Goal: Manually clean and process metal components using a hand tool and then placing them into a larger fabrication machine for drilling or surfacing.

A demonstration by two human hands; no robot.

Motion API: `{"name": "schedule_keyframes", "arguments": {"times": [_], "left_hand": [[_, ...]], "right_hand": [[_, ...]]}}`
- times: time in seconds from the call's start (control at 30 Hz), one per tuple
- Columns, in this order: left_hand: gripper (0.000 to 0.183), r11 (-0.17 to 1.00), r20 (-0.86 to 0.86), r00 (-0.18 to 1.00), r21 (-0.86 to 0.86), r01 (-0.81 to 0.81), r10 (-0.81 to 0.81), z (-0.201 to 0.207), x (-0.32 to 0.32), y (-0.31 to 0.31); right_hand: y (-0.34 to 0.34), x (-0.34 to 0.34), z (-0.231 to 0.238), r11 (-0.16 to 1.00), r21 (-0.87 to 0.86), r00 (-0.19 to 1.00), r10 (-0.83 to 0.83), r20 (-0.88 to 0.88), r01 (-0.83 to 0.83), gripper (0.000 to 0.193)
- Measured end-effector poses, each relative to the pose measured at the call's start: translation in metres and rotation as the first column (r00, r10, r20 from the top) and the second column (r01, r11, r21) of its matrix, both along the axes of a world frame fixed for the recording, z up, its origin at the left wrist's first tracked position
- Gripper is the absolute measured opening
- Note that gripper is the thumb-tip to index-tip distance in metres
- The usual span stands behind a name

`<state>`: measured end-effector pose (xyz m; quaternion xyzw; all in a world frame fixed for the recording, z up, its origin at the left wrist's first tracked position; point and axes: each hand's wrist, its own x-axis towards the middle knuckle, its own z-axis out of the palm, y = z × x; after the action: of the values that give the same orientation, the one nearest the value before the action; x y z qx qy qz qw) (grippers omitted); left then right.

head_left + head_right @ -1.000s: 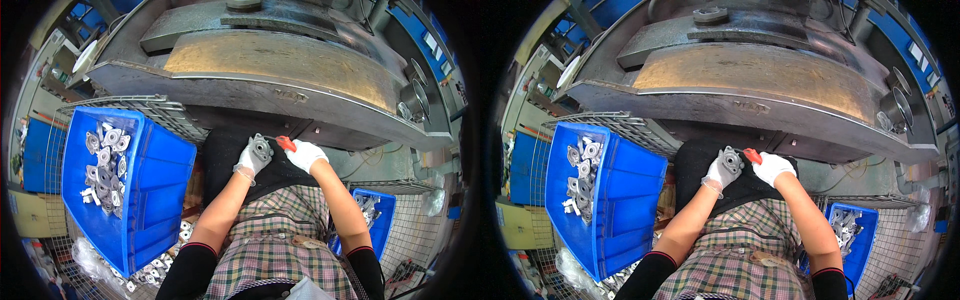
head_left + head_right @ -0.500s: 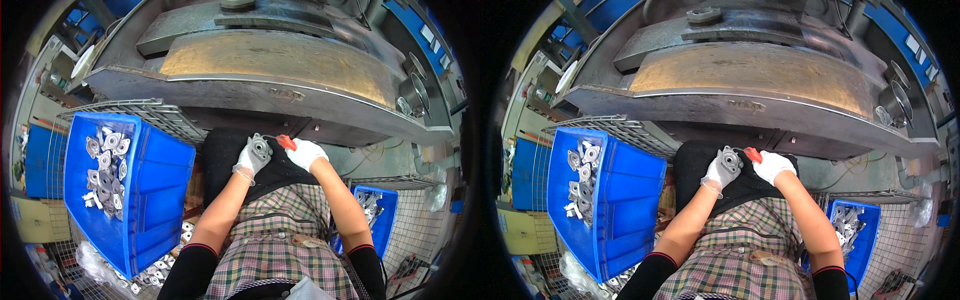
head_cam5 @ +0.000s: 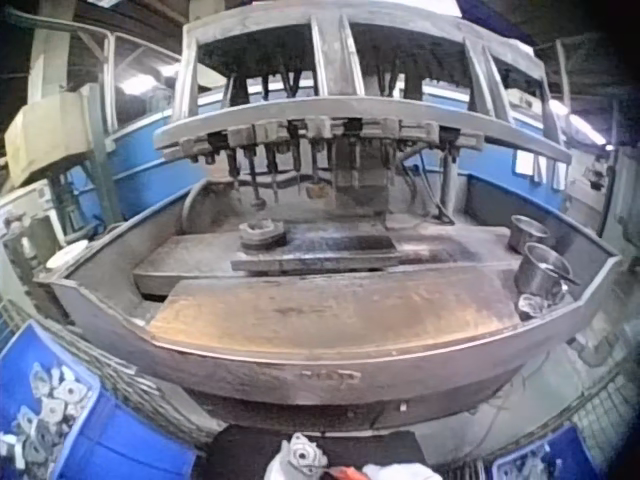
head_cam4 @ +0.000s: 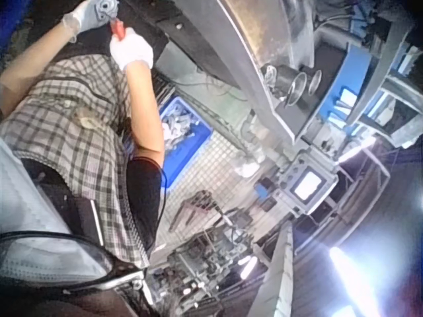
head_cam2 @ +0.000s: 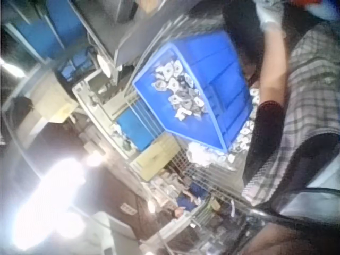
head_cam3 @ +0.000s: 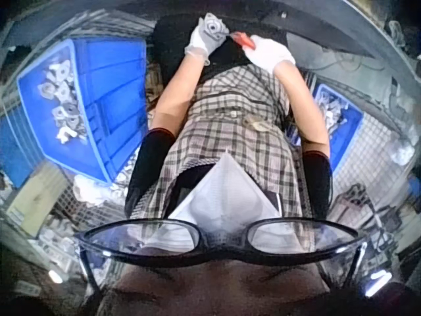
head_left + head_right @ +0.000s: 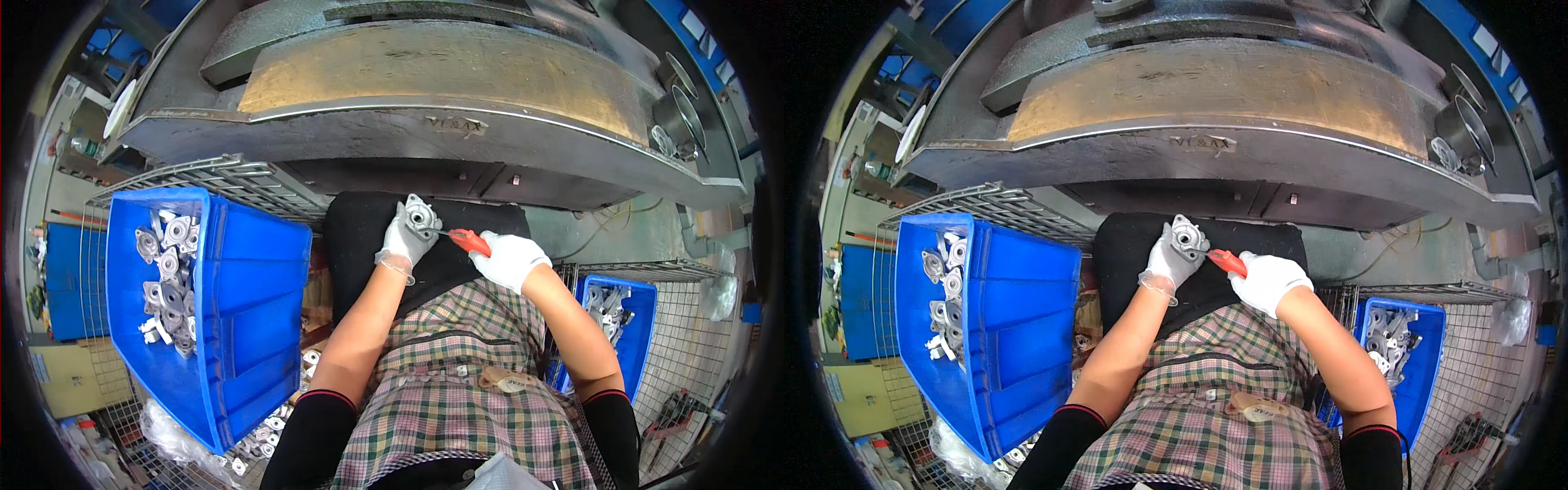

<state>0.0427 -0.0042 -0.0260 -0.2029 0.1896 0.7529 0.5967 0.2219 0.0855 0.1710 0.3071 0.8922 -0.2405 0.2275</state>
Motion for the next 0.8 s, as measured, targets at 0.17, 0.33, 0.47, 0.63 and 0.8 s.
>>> {"name": "schedule_keyframes", "arguments": {"times": [0.17, 0.33, 0.47, 0.63, 0.8], "left_hand": [[0.052, 0.994, -0.044, 0.997, -0.092, 0.054, -0.059, 0.01, 0.0, -0.003], [0.052, 0.966, 0.24, 0.968, 0.259, 0.008, -0.072, -0.038, -0.006, -0.006], [0.051, 0.993, -0.147, 0.984, 0.051, 0.11, -0.102, -0.002, 0.002, -0.003], [0.054, 0.994, -0.366, 0.927, 0.045, 0.1, -0.077, -0.033, -0.004, -0.007], [0.056, 0.998, -0.084, 0.994, -0.002, 0.069, -0.068, 0.004, -0.001, -0.009]], "right_hand": [[-0.003, 0.007, -0.005, 1.0, -0.011, 0.999, -0.022, -0.031, 0.021, 0.04], [0.004, 0.013, -0.011, 0.999, 0.007, 0.999, -0.049, -0.014, 0.049, 0.04], [0.007, 0.022, -0.014, 0.997, 0.022, 0.997, -0.076, -0.024, 0.077, 0.039], [0.005, 0.021, -0.019, 0.998, 0.003, 0.997, -0.061, -0.043, 0.061, 0.039], [-0.004, 0.029, -0.012, 0.999, -0.02, 0.99, -0.043, -0.137, 0.041, 0.037]]}}
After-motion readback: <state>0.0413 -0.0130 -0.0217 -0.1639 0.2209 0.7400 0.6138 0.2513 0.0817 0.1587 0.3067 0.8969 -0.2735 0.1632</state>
